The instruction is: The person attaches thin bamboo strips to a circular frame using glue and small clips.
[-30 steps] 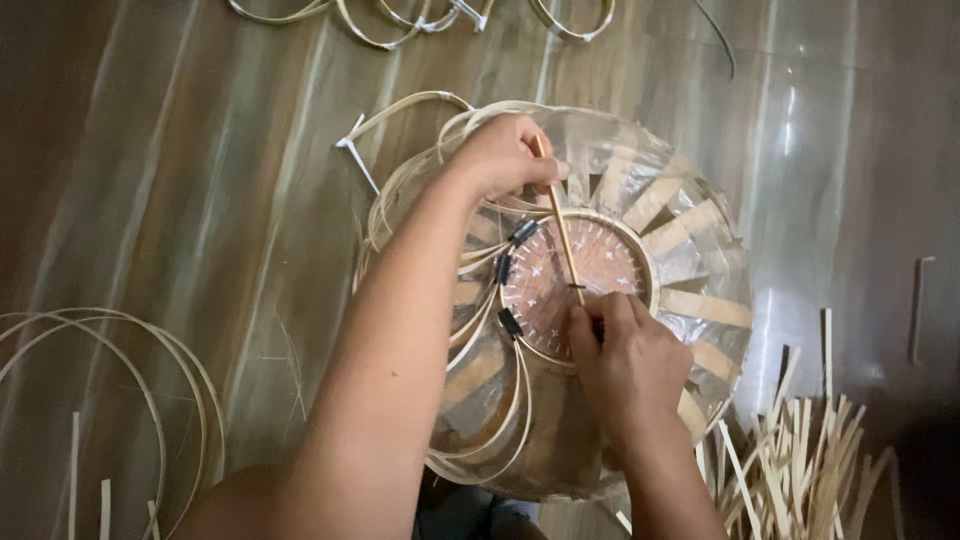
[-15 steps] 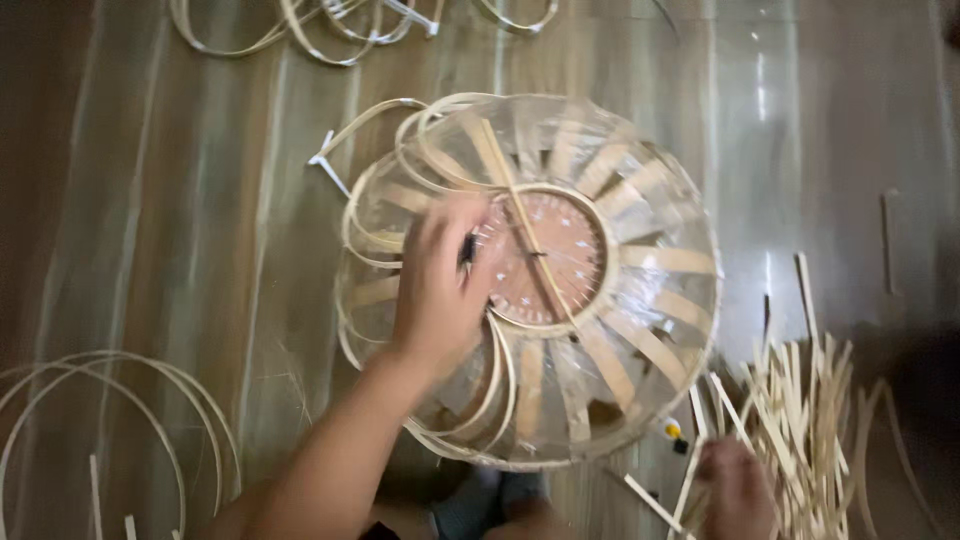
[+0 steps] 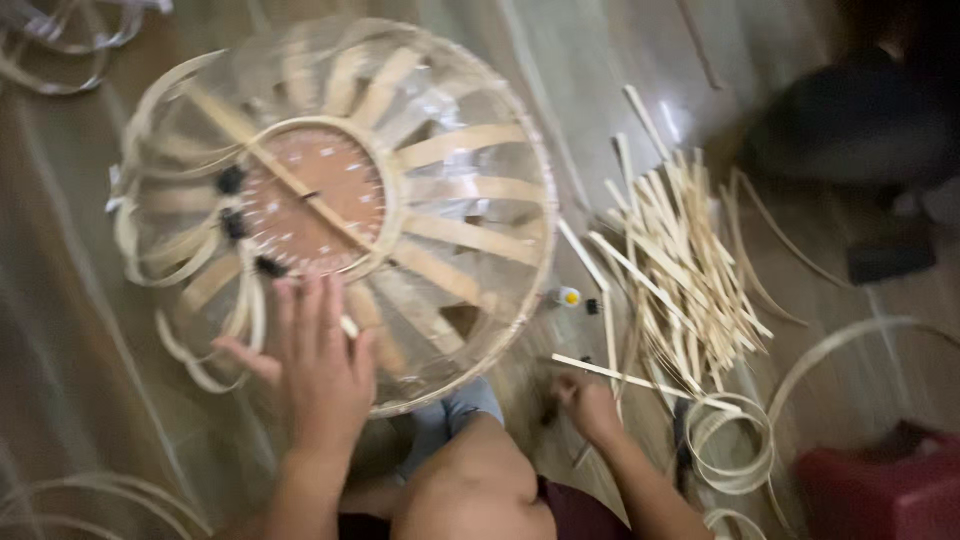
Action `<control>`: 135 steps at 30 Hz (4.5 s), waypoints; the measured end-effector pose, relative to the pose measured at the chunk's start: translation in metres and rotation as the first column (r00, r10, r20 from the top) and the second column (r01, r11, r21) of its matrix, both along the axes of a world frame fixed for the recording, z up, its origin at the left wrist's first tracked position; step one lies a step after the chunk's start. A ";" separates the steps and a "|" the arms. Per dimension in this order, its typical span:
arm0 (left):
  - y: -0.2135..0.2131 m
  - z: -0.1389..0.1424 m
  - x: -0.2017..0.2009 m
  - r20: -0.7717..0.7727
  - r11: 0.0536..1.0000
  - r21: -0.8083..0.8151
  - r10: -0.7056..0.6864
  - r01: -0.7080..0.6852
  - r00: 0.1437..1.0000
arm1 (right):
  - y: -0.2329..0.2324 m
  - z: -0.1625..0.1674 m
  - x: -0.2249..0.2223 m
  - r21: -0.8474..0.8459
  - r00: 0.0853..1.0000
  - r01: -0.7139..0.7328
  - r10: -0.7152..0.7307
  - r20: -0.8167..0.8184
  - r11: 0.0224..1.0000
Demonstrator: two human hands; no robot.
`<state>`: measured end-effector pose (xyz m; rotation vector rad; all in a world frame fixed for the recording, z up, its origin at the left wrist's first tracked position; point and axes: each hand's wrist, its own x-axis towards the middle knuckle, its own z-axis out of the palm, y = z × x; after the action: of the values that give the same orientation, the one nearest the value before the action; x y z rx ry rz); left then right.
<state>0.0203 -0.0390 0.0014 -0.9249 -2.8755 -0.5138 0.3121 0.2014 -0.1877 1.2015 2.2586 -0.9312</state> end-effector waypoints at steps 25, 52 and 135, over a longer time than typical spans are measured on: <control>0.008 0.018 0.046 0.097 0.993 0.112 0.034 -0.045 0.995 | 0.146 0.051 0.119 0.087 0.962 0.182 -0.196 0.190 0.979; -0.058 0.076 0.177 0.577 0.438 0.798 -0.356 -0.414 0.735 | -0.085 0.282 0.067 -0.073 0.403 -0.254 0.037 -0.914 0.965; -0.024 0.001 -0.018 -0.327 0.886 0.387 -0.128 0.256 0.936 | -0.046 0.142 -0.168 0.359 0.884 -0.259 0.370 -0.287 0.897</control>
<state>0.0025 -0.0629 0.0029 -1.1023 -2.2842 -0.8922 0.1438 0.1551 -0.0455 0.7761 2.8672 -0.7189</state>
